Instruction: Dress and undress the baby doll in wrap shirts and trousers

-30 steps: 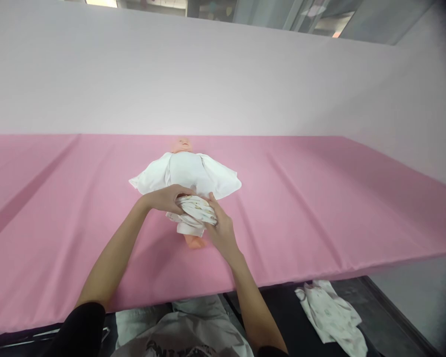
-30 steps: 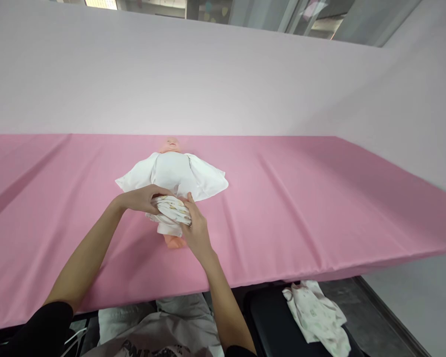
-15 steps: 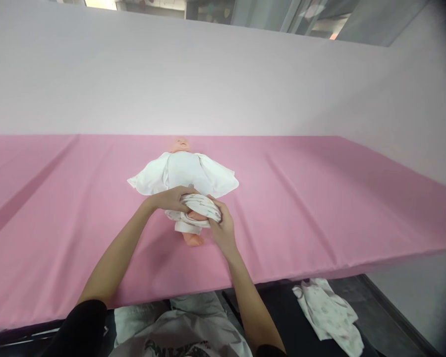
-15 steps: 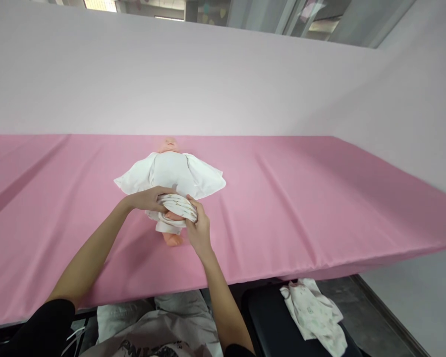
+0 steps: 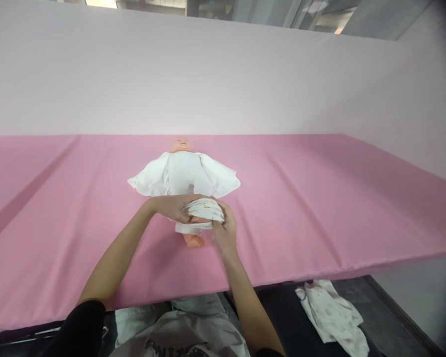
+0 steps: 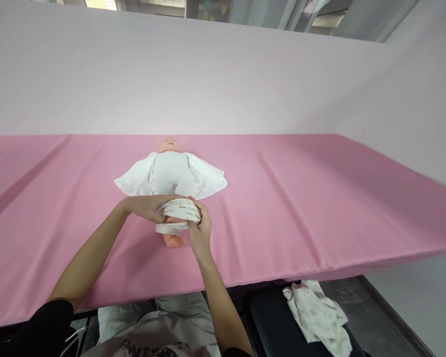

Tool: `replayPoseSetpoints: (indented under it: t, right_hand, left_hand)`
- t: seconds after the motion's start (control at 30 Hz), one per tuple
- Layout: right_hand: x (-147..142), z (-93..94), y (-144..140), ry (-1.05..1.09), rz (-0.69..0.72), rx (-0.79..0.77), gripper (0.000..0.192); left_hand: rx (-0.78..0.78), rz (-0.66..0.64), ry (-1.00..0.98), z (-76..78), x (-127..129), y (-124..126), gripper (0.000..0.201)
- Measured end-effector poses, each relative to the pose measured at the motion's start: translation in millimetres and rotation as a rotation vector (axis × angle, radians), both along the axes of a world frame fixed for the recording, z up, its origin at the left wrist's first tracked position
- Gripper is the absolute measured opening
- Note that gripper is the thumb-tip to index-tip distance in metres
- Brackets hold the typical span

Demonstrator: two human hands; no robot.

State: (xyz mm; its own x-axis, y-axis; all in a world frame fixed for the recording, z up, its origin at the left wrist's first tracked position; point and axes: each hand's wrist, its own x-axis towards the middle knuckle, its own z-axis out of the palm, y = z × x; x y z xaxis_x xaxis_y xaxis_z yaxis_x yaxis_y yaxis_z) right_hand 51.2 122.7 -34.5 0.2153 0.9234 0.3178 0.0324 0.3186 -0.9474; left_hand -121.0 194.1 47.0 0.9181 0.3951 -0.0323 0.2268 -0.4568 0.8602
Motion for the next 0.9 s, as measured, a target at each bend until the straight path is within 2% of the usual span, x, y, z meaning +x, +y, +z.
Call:
replayPoseSetpoints:
  t: [0.13,0.27,0.4,0.5,0.7,0.8,0.9]
  right_hand:
    - [-0.7,-1.6,-1.0,-0.074,-0.015,0.053,0.053]
    - [8.7,-10.6,7.0,-0.224,-0.007,0.073,0.055]
    - [26.1,-16.3,21.6,-0.269,0.021,0.128,0.046]
    - [35.0,-12.8,28.1,-0.196,0.148,0.066,0.04]
    - [40.5,1.0,31.0,-0.064,0.389,-0.251,0.028]
    - [49.9,7.8,35.9,-0.067,0.518,-0.315,0.039]
    - [63.0,14.2,43.6,-0.066,0.715,-0.337,0.052]
  left_hand:
    - [-0.004,0.013,-0.025,2.1,-2.7,-1.4,0.075]
    - [0.124,0.093,0.069,1.8,-1.2,-4.2,0.07]
    - [0.235,0.151,0.199,-2.1,3.5,-5.2,0.07]
    - [0.241,0.167,0.199,-6.4,6.0,-4.1,0.073]
    - [0.164,0.23,0.122,-17.9,5.8,2.1,0.066]
    - [0.143,0.342,0.047,-24.6,3.3,8.4,0.065]
    - [0.123,0.447,0.02,-30.2,0.7,14.8,0.067]
